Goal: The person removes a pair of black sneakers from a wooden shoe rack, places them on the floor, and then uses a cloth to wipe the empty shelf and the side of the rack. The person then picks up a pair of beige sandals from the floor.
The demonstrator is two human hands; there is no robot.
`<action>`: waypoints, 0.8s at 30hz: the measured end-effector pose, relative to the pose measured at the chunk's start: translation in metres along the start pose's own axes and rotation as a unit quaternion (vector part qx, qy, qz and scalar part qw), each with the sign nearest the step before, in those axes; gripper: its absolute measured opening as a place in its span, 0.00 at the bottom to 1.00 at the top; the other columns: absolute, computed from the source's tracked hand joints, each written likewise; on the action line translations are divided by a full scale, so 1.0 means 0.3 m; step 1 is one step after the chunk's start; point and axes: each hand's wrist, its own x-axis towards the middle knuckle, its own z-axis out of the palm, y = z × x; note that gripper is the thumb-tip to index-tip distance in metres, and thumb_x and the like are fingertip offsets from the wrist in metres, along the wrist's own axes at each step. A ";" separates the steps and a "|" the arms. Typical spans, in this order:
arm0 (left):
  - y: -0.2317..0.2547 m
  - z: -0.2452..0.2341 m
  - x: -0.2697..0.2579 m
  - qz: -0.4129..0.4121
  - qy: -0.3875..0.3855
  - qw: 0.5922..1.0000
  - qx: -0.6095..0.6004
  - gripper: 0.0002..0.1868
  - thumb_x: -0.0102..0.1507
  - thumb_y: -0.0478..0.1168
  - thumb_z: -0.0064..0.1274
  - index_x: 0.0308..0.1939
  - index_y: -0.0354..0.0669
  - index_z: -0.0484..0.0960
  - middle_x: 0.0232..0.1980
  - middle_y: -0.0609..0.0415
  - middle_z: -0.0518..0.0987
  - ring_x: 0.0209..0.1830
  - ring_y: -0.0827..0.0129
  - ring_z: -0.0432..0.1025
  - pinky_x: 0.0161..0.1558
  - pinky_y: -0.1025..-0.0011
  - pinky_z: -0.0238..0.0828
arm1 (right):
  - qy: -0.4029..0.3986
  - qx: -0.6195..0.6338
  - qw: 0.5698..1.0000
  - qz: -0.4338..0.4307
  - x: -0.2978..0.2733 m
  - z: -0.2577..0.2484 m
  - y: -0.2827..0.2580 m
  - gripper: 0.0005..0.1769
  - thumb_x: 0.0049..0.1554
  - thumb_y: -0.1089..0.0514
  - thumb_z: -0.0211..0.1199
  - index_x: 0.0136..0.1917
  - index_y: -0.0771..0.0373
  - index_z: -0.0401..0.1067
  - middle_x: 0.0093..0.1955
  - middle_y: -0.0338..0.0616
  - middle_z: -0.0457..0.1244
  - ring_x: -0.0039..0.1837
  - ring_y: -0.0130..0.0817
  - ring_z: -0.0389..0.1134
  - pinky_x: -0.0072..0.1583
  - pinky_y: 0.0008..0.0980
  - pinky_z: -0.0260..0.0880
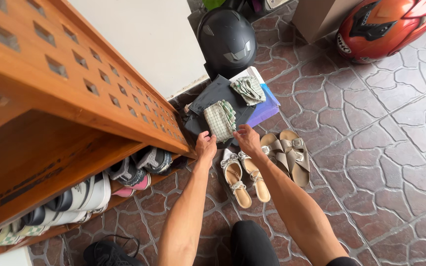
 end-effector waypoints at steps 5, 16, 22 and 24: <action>0.002 0.030 0.047 0.022 0.017 0.998 0.062 0.29 0.64 0.45 0.58 0.67 0.40 0.71 0.61 0.42 0.80 0.57 0.57 0.76 0.58 0.62 0.73 | 0.024 -0.032 0.999 -0.007 0.078 0.076 0.047 0.36 0.55 0.46 0.70 0.69 0.69 0.64 0.57 0.58 0.69 0.55 0.45 0.75 0.57 0.41 0.74; 0.023 0.030 0.024 0.005 -0.051 0.999 -0.017 0.30 0.59 0.38 0.60 0.65 0.37 0.72 0.56 0.43 0.83 0.52 0.63 0.77 0.53 0.65 0.74 | -0.024 -0.040 0.999 0.023 0.042 0.108 0.072 0.30 0.51 0.47 0.73 0.60 0.67 0.75 0.46 0.52 0.71 0.49 0.42 0.72 0.52 0.39 0.72; -0.007 0.016 -0.058 -0.005 -0.195 0.945 -0.263 0.24 0.60 0.34 0.56 0.61 0.37 0.75 0.50 0.49 0.83 0.45 0.67 0.76 0.45 0.69 0.74 | -0.032 0.295 0.948 0.113 -0.051 0.003 0.004 0.27 0.52 0.54 0.73 0.59 0.71 0.70 0.49 0.47 0.69 0.48 0.34 0.69 0.48 0.36 0.69; -0.012 0.010 -0.121 -0.011 -0.210 0.943 -0.256 0.22 0.61 0.34 0.55 0.60 0.37 0.76 0.47 0.50 0.81 0.40 0.67 0.73 0.36 0.69 0.68 | 0.007 0.397 0.900 0.180 -0.089 -0.050 -0.026 0.32 0.54 0.54 0.74 0.64 0.65 0.62 0.50 0.46 0.65 0.49 0.35 0.68 0.48 0.40 0.71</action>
